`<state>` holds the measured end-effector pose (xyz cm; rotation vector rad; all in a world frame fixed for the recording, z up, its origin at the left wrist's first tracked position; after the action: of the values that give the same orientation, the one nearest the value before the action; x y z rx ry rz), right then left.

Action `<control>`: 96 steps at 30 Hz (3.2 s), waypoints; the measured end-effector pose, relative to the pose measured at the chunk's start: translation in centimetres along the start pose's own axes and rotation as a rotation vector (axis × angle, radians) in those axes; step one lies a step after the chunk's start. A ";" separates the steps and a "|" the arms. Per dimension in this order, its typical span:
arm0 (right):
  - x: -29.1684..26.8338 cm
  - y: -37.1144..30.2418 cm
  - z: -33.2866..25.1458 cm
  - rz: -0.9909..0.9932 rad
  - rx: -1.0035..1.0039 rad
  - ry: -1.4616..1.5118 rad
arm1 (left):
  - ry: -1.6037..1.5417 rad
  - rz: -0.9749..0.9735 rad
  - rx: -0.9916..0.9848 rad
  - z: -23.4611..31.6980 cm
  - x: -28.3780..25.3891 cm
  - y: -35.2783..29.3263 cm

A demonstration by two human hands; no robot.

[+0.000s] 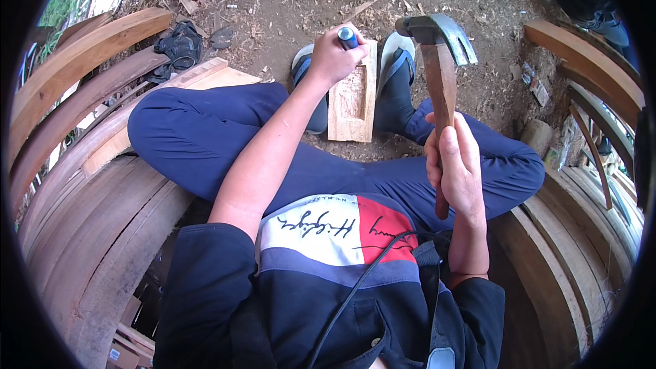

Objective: The person sits cross-legged on the ground and uses a chisel and hammer to carve a rectangular recess into a small wooden block. They repeatedly strike the chisel to remove wood chips and deepen the cavity.

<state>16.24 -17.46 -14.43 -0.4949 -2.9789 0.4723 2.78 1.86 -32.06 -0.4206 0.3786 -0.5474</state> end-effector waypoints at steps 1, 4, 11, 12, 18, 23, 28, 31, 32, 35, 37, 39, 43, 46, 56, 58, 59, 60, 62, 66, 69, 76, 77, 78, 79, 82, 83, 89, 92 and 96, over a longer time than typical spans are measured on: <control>0.0 0.0 0.1 0.001 0.001 -0.002 | 0.010 -0.003 -0.007 0.1 0.0 0.0; -0.1 0.0 0.3 0.004 0.003 -0.011 | 0.019 -0.009 -0.017 0.5 0.0 -0.2; -0.1 0.3 0.3 0.015 0.003 -0.020 | 0.014 -0.023 -0.006 0.2 -0.3 0.0; -0.1 0.2 0.3 0.016 0.001 -0.023 | 0.005 -0.029 -0.001 0.2 -0.3 0.0; -0.2 0.3 0.8 0.017 -0.001 -0.017 | 0.024 -0.025 -0.002 0.2 -0.2 0.1; 0.1 0.3 0.7 0.018 0.018 -0.030 | 0.047 -0.028 -0.005 0.4 -0.2 0.0; 0.0 0.3 0.1 -0.005 -0.023 -0.073 | 0.162 -0.142 0.062 0.8 0.6 -0.3; -0.8 -0.5 -2.1 -0.037 -0.178 -0.119 | 0.285 -0.150 0.107 1.7 1.1 -1.0; -0.9 -0.8 -2.6 -0.015 -0.251 -0.119 | 0.311 -0.145 0.114 1.8 1.2 -1.0; -1.1 -1.2 -2.5 -0.009 -0.354 -0.146 | 0.335 -0.109 0.126 2.1 1.6 -1.3; -1.0 -0.8 -0.7 -0.037 -0.302 -0.162 | 0.330 -0.081 0.159 1.9 2.0 -1.2; -0.9 0.9 2.6 -0.105 -0.050 -0.331 | 0.284 -0.062 0.160 1.7 2.2 -1.0; -1.0 0.9 -1.8 -0.087 -0.109 -0.234 | 0.354 -0.070 0.118 1.4 1.6 -1.0; -1.2 0.5 -4.0 -0.102 -0.408 -0.153 | 0.294 -0.038 0.158 1.6 1.9 -1.0; -1.3 -0.2 -3.3 -0.124 -0.423 -0.026 | 0.350 -0.085 0.112 1.7 1.6 -1.1; -1.1 0.3 -1.7 -0.152 -0.383 -0.150 | 0.338 -0.081 0.143 2.0 1.8 -1.1; -0.4 0.4 -1.4 -0.112 -0.218 -0.325 | 0.331 -0.078 0.159 2.0 2.0 -0.9; -0.7 1.6 0.7 -0.184 0.124 -0.381 | 0.228 -0.083 0.282 1.2 2.1 -0.5; 0.0 1.7 -1.2 -0.258 0.033 -0.474 | 0.307 -0.084 0.304 0.5 1.7 0.7; -0.3 0.5 -5.2 -0.196 -0.319 -0.029 | 0.279 -0.026 0.131 1.9 1.3 -1.4; -0.7 1.1 -2.8 -0.141 -0.237 -0.162 | 0.317 -0.039 0.114 2.3 1.5 -1.3; -1.3 1.7 -4.6 -0.123 -0.356 -0.073 | 0.264 -0.059 0.172 0.9 0.9 -0.3; -1.4 1.2 -3.7 -0.208 -0.479 -0.160 | 0.255 -0.049 0.174 0.5 0.8 -1.0; -1.0 1.1 -2.3 -0.208 -0.375 -0.234 | 0.214 -0.057 0.212 0.2 1.2 -0.6; -0.5 1.4 -0.3 -0.214 -0.274 -0.307 | 0.170 -0.057 0.251 -0.1 1.4 -0.1; -0.3 1.1 2.2 -0.147 -0.038 -0.410 | 0.312 -0.072 0.220 1.2 0.9 -0.6; -0.2 0.8 0.6 -0.108 -0.055 -0.285 | 0.356 -0.068 0.217 1.5 0.8 -0.4; -0.4 1.8 2.9 -0.169 -0.075 -0.584 | 0.257 -0.119 0.285 1.6 1.0 -0.6; -1.7 -0.1 2.8 -0.039 -0.137 -0.384 | 0.290 -0.110 0.296 1.3 0.8 0.1; -3.5 -0.1 -0.4 0.034 -0.272 -0.340 | 0.279 -0.165 -0.015 0.6 0.7 2.3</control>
<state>19.54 -18.61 -14.08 -0.5345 -3.3907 0.1640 4.53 3.41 -32.78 -0.3923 0.6193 -0.7682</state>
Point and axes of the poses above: each hand's wrist, its own y-axis towards the middle knuckle, its own x-axis out of the palm, z = x × y, the point moved 1 cm from there along y, towards the middle knuckle, and after that the axes turned 15 degrees about -x, right-handed, at the moved point
